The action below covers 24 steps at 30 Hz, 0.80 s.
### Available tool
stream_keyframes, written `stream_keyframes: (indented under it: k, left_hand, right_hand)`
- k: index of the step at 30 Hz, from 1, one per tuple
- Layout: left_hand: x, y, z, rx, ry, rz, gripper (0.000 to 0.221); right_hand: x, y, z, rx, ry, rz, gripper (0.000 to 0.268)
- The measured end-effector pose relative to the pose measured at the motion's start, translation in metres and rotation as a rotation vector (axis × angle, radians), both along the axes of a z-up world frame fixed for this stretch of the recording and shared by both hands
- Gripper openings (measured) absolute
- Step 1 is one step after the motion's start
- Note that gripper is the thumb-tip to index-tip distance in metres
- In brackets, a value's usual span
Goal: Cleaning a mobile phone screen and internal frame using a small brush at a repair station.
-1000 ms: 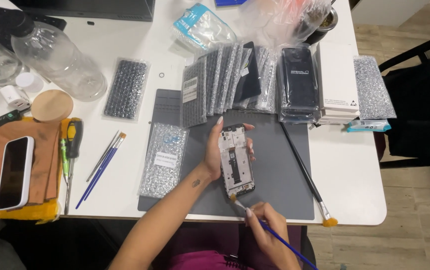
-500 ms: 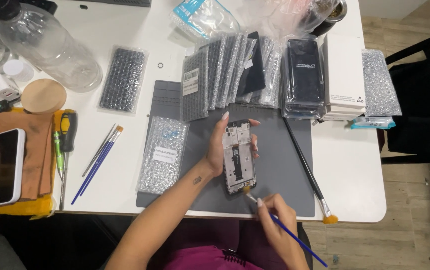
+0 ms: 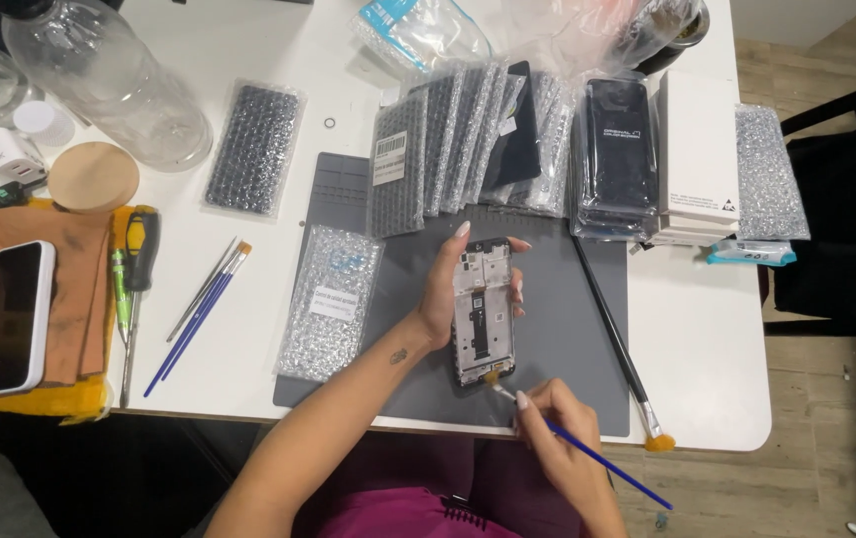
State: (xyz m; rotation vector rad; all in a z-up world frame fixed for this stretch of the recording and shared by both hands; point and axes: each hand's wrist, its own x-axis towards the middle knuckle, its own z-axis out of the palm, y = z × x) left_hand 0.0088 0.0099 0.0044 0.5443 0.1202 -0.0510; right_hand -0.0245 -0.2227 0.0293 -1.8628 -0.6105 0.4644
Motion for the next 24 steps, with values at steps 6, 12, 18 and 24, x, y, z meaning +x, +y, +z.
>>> stream_keyframes:
  k: [6,12,18,24]
  left_hand:
    - [0.0,0.0,-0.001,0.006,0.027,0.001,0.074]
    - [-0.001,0.0,-0.001,-0.038,0.021,0.002,0.073]
    - [0.001,0.0,-0.002,-0.033,0.019,0.003,0.074]
    - [0.002,-0.001,-0.001,-0.003,0.009,0.002,0.075]
  right_hand:
    - [0.009,-0.011,-0.01,-0.146,-0.135,-0.054,0.03]
    - [0.003,-0.002,0.0,-0.072,-0.124,-0.126,0.031]
    - [-0.005,0.009,-0.006,0.071,-0.033,-0.001,0.033]
    - [-0.012,0.007,0.003,-0.053,-0.031,0.08,0.029]
